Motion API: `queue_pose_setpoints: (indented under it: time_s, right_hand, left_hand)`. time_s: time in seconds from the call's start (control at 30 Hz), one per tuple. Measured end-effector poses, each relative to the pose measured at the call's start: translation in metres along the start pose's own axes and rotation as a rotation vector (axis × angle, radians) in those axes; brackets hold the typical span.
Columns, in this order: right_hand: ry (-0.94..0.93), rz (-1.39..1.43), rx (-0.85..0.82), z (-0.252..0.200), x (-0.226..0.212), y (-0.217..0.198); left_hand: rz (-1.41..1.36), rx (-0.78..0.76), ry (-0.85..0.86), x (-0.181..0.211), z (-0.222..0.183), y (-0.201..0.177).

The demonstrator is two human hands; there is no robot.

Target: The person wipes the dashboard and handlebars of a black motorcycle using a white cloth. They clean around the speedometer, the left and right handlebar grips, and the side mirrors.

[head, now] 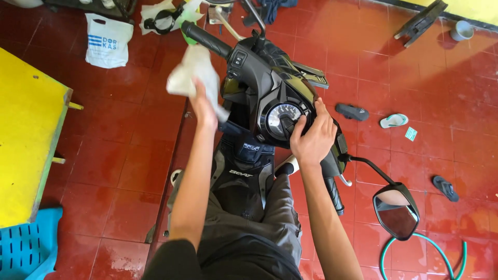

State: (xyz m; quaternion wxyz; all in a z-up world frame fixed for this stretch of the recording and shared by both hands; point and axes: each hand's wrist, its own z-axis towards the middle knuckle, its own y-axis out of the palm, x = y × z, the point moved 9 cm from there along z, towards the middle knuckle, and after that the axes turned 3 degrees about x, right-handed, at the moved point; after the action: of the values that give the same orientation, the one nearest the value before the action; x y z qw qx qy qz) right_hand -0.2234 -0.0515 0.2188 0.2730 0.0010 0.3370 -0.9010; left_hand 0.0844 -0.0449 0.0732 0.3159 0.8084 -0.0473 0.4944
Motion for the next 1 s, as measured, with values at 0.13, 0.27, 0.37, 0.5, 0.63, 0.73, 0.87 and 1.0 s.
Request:
queue_pose_setpoints:
  time_s: [0.13,0.27,0.37,0.5,0.63,0.73,0.87,1.0]
  right_hand:
    - [-0.015,-0.007,0.019,0.001,-0.006,-0.005]
    - [0.072,0.07,-0.06,0.008,-0.012,-0.01]
    - [0.06,0.072,-0.073,0.009,-0.015,-0.011]
    - [0.042,0.064,-0.066,0.011,-0.012,-0.01]
    - [0.024,0.101,-0.075,0.018,-0.011,-0.01]
    - [-0.042,0.129,-0.078,0.027,-0.014,-0.009]
    - [-0.164,0.172,-0.043,0.031,-0.008,0.002]
    - [-0.241,0.223,-0.022,0.036,-0.009,0.002]
  left_hand:
    - [0.008,-0.029,0.069,0.03,0.035,0.06]
    - [0.036,-0.133,-0.034,0.023,0.058,0.09]
    - [-0.083,-0.124,-0.149,0.015,0.054,0.087]
    - [-0.091,-0.123,-0.139,0.014,0.054,0.079]
    - [-0.08,-0.09,-0.181,0.008,0.054,0.056]
    - [-0.164,-0.114,-0.137,0.009,0.058,0.041]
    - [-0.19,0.002,-0.143,0.008,0.049,0.019]
    - [-0.301,0.099,-0.131,0.005,0.047,0.003]
